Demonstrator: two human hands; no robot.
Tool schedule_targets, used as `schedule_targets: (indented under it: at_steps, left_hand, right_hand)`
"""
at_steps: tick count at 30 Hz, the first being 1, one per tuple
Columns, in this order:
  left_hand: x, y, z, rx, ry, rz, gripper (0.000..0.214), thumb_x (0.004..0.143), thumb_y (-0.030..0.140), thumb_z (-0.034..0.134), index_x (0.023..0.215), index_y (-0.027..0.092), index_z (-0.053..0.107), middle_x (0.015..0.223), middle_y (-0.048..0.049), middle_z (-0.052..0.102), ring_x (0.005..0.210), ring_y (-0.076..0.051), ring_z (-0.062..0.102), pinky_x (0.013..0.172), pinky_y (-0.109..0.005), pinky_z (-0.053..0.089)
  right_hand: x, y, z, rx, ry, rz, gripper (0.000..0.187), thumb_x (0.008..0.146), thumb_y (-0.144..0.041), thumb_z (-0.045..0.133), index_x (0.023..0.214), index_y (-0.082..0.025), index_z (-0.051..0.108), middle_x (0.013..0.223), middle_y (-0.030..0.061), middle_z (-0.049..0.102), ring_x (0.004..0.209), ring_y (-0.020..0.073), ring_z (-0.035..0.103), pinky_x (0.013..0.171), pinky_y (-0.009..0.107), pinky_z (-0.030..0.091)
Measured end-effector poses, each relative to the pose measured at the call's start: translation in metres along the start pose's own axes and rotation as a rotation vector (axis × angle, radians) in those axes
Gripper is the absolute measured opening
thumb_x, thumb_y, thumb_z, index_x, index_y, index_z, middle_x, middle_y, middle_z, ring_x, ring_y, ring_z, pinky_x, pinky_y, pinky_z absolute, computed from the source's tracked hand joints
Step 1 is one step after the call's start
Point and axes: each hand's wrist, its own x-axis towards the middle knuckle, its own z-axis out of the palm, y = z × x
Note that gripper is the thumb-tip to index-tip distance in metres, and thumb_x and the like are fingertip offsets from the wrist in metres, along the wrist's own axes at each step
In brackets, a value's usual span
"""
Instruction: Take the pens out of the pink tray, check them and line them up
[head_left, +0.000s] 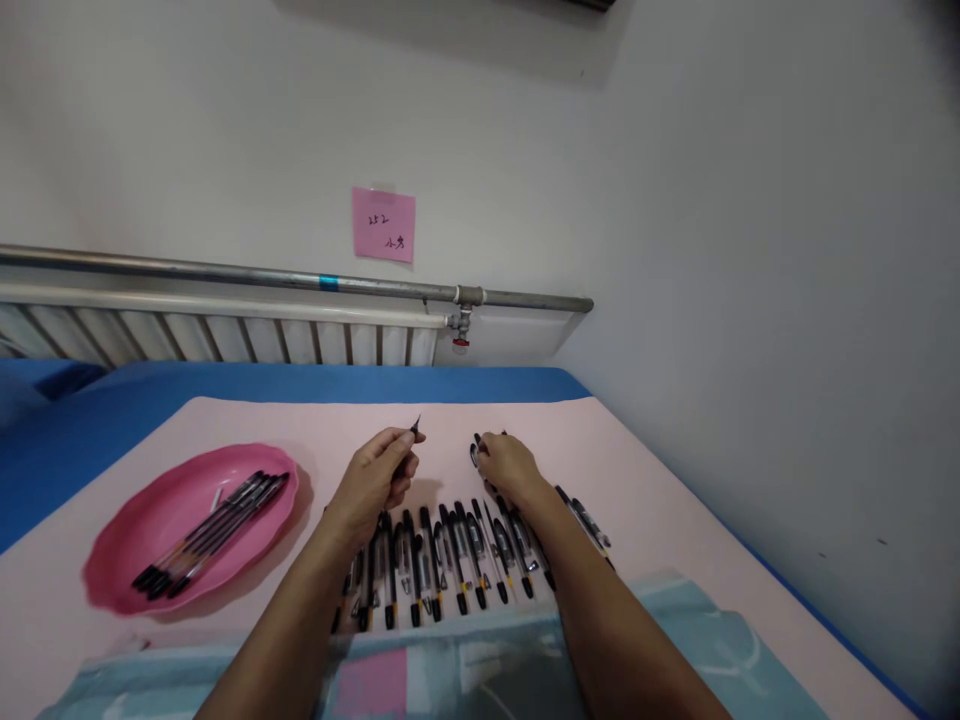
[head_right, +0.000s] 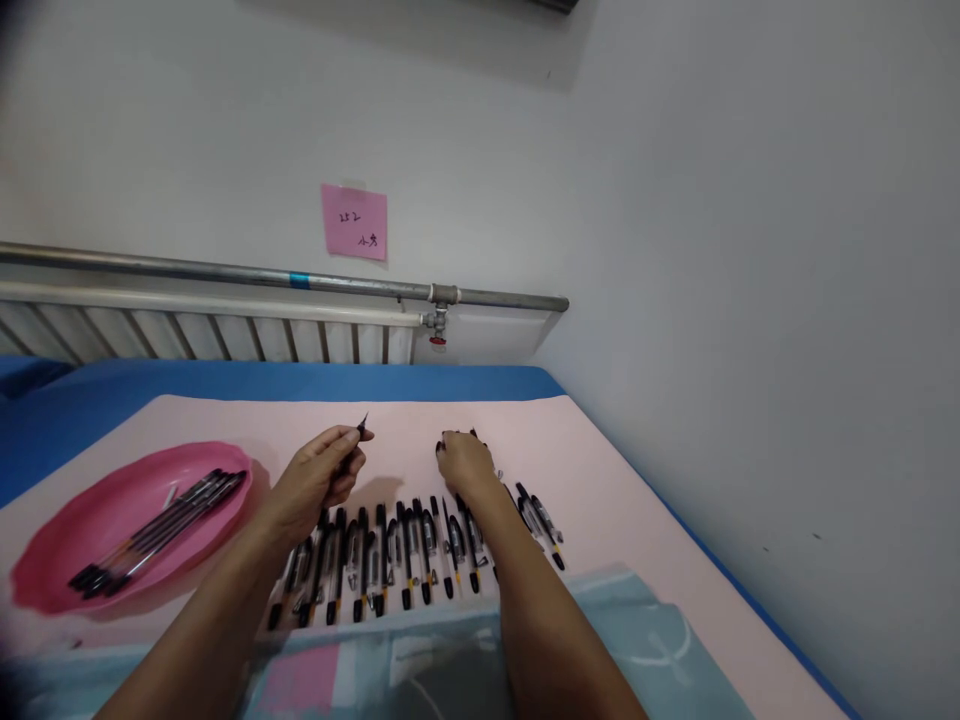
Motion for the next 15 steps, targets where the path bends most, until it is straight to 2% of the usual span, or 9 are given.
schedule_targets:
  at_steps: [3, 5, 8, 12, 15]
  left_hand:
    - [0.000, -0.001, 0.000, 0.015, -0.008, -0.002, 0.027, 0.076, 0.040, 0.052, 0.090, 0.017, 0.055, 0.055, 0.0060, 0.042, 0.036, -0.001, 0.027, 0.033, -0.014, 0.012]
    - [0.000, -0.001, 0.000, 0.019, -0.005, -0.002, 0.027, 0.076, 0.040, 0.052, 0.090, 0.017, 0.055, 0.055, 0.0062, 0.041, 0.036, -0.001, 0.026, 0.033, -0.014, 0.012]
    - [0.001, 0.000, -0.001, 0.019, 0.002, -0.007, 0.028, 0.075, 0.041, 0.052, 0.089, 0.017, 0.055, 0.054, 0.0064, 0.041, 0.035, -0.001, 0.026, 0.033, -0.014, 0.012]
    - [0.000, 0.000, 0.000, 0.045, 0.006, -0.027, 0.030, 0.074, 0.042, 0.053, 0.088, 0.017, 0.055, 0.054, 0.0065, 0.041, 0.035, -0.001, 0.025, 0.033, -0.014, 0.012]
    - [-0.001, 0.001, 0.002, 0.067, 0.001, -0.040, 0.030, 0.073, 0.043, 0.053, 0.088, 0.017, 0.055, 0.054, 0.0065, 0.041, 0.035, -0.001, 0.025, 0.033, -0.014, 0.012]
  right_hand:
    - [-0.002, -0.003, -0.003, -0.029, -0.086, 0.010, 0.022, 0.070, -0.013, 0.048, 0.083, -0.014, 0.067, 0.087, 0.0131, 0.066, 0.082, 0.0213, 0.061, 0.064, 0.026, 0.040]
    - [-0.002, -0.005, -0.003, -0.050, -0.144, 0.017, 0.015, 0.058, -0.010, 0.059, 0.071, -0.012, 0.068, 0.080, 0.0141, 0.067, 0.078, 0.0233, 0.062, 0.062, 0.026, 0.042]
    - [-0.001, -0.009, 0.000, -0.077, -0.191, 0.031, 0.024, 0.045, -0.004, 0.065, 0.067, -0.011, 0.068, 0.077, 0.0156, 0.067, 0.078, 0.0261, 0.063, 0.065, 0.027, 0.044]
    - [-0.001, -0.012, 0.006, -0.070, -0.168, 0.028, 0.031, 0.055, -0.007, 0.061, 0.084, -0.013, 0.068, 0.085, 0.0169, 0.067, 0.086, 0.0252, 0.062, 0.071, 0.030, 0.045]
    - [-0.003, -0.014, 0.008, -0.051, -0.145, 0.009, 0.030, 0.060, -0.004, 0.055, 0.087, -0.012, 0.067, 0.086, 0.0190, 0.066, 0.086, 0.0258, 0.062, 0.069, 0.031, 0.046]
